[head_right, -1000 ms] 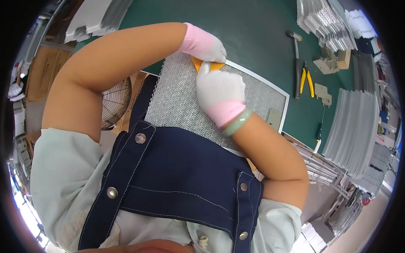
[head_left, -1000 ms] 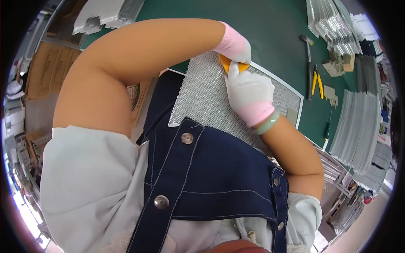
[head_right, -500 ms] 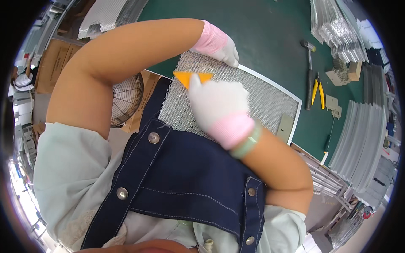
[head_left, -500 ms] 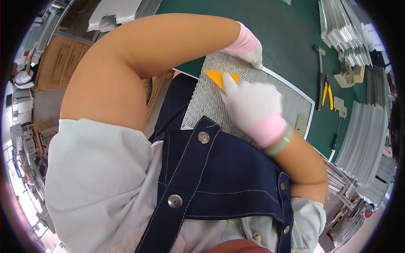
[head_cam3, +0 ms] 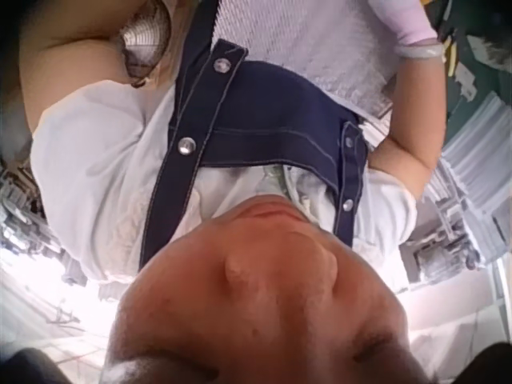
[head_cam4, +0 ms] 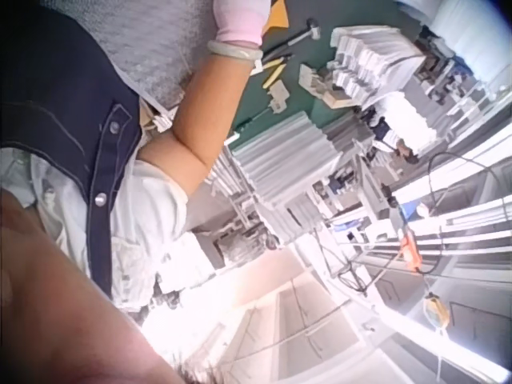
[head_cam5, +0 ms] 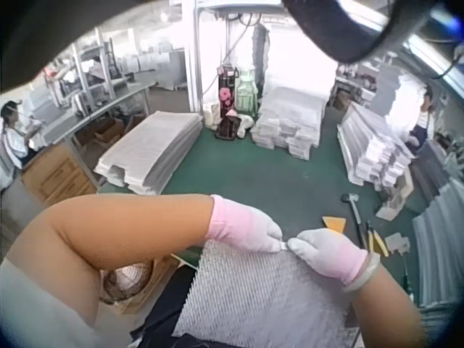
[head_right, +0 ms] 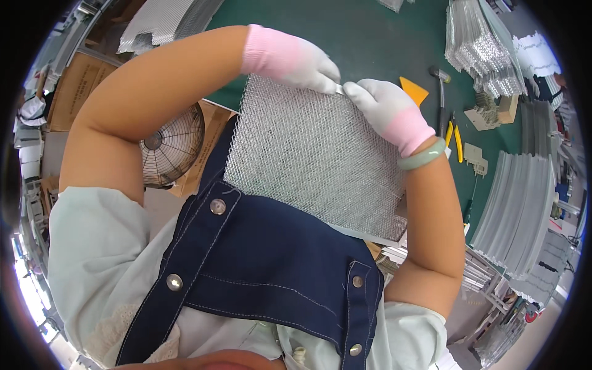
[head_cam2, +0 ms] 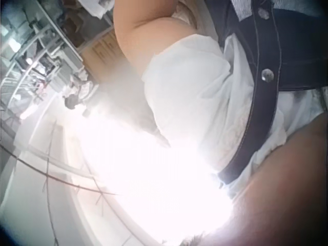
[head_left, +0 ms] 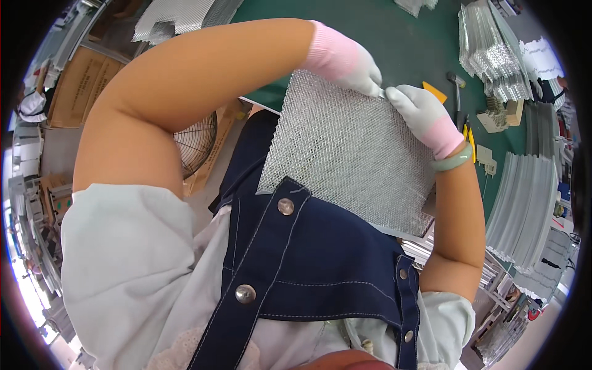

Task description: The person assembles air filters by placing a plastic frame over a mesh sheet and securing it with a plastic clip. They use a hammer to tap the clip into place and a yellow scraper to smooth the mesh surface. The process is repeated for multiple units, with finished filters stacked on the table.

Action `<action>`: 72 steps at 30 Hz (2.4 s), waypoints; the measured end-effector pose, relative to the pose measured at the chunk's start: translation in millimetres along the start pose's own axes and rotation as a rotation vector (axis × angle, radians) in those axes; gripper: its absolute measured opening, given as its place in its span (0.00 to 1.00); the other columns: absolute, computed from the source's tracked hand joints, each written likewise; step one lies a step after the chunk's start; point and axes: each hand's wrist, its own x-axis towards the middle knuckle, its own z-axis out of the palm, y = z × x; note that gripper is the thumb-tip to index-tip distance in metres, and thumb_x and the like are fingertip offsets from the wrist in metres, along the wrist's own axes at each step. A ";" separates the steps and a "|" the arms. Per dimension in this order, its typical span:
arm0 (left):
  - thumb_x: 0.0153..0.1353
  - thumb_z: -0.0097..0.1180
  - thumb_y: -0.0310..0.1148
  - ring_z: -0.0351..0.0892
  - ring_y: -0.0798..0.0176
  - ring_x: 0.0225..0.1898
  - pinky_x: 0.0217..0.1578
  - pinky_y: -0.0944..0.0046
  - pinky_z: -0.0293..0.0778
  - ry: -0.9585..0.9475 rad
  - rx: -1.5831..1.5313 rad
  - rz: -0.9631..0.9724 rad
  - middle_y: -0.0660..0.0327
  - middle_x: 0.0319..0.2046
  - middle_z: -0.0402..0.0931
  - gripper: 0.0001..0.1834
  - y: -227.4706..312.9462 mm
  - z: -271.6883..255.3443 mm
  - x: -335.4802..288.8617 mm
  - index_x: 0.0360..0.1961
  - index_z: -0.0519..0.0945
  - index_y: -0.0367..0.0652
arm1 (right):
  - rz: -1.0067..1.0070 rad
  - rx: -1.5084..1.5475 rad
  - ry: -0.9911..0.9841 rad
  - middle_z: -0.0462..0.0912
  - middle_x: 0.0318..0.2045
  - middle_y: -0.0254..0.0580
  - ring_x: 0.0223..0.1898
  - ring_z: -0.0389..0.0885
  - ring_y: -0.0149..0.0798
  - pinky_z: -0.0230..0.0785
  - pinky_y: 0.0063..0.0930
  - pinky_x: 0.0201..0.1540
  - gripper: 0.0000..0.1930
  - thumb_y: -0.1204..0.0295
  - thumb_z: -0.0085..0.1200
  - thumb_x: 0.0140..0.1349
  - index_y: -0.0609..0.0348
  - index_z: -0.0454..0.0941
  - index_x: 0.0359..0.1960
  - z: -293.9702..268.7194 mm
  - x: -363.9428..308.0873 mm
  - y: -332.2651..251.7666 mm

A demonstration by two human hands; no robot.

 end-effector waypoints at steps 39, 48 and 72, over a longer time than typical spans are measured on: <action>0.60 0.64 0.40 0.82 0.66 0.35 0.41 0.66 0.77 0.991 -0.788 0.604 0.60 0.32 0.84 0.16 42.7 -24.9 -88.9 0.43 0.84 0.39 | -0.185 0.811 0.980 0.74 0.45 0.40 0.43 0.73 0.38 0.67 0.34 0.49 0.21 0.69 0.53 0.69 0.64 0.67 0.60 -14.1 -56.5 8.8; 0.50 0.67 0.30 0.81 0.50 0.46 0.48 0.56 0.76 0.768 -0.390 0.519 0.56 0.42 0.82 0.17 -34.5 131.1 -41.8 0.43 0.80 0.45 | -0.197 0.204 0.215 0.76 0.57 0.53 0.62 0.74 0.48 0.64 0.34 0.65 0.20 0.73 0.57 0.58 0.60 0.77 0.54 45.4 -75.1 43.8; 0.52 0.62 0.32 0.82 0.47 0.44 0.54 0.44 0.73 0.807 -0.517 0.885 0.55 0.38 0.82 0.09 26.3 87.9 -130.0 0.36 0.82 0.43 | -0.253 -0.170 0.198 0.83 0.41 0.44 0.46 0.80 0.49 0.73 0.36 0.49 0.15 0.74 0.54 0.57 0.51 0.84 0.46 59.0 -52.7 65.6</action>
